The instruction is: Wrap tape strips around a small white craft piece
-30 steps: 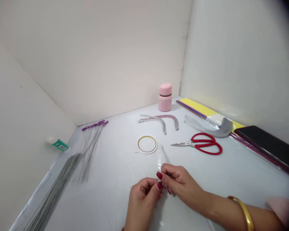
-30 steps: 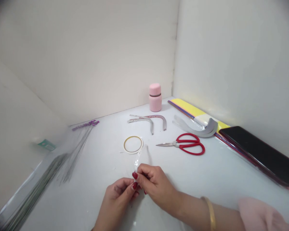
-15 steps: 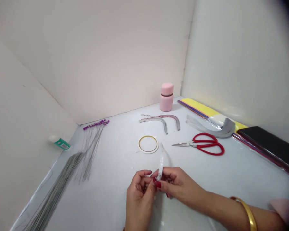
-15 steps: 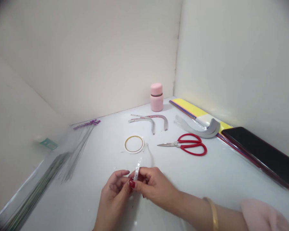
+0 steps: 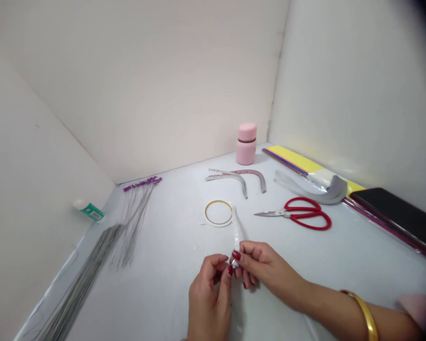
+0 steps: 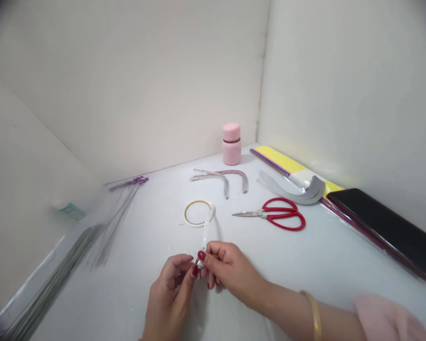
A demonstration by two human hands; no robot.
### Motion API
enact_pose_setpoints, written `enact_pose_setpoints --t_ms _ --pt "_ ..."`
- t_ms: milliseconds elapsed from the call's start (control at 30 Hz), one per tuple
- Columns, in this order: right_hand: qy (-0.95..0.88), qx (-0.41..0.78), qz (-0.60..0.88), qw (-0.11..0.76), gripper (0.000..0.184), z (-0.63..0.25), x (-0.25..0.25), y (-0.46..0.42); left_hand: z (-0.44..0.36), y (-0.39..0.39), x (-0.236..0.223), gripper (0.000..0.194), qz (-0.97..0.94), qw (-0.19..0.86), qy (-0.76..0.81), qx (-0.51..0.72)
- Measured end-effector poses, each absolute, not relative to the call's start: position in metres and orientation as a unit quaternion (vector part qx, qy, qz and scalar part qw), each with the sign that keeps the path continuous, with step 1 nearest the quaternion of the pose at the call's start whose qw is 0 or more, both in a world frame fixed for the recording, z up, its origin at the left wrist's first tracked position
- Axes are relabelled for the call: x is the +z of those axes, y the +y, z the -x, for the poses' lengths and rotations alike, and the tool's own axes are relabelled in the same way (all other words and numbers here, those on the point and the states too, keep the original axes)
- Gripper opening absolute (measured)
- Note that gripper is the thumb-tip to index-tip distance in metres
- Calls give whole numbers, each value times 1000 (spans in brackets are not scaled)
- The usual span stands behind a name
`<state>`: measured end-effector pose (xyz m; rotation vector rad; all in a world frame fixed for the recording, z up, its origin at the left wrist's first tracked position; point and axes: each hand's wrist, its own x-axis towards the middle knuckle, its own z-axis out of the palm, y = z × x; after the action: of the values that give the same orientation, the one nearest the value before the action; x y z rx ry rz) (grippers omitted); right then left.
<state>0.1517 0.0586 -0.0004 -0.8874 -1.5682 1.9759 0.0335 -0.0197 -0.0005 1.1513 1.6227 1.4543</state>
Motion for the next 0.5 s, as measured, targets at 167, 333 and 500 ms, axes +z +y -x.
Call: enact_pose_setpoints --t_ms 167,333,500 --pt "-554 724 329 245 34 -153 0 60 -33 -15 -5 18 -383 425 564 596" --pt "-549 731 325 244 32 -153 -1 60 -32 -14 -11 21 -372 433 559 601" --pt "-533 735 341 245 31 -151 -2 62 -32 -16 -13 16 -394 404 573 594"
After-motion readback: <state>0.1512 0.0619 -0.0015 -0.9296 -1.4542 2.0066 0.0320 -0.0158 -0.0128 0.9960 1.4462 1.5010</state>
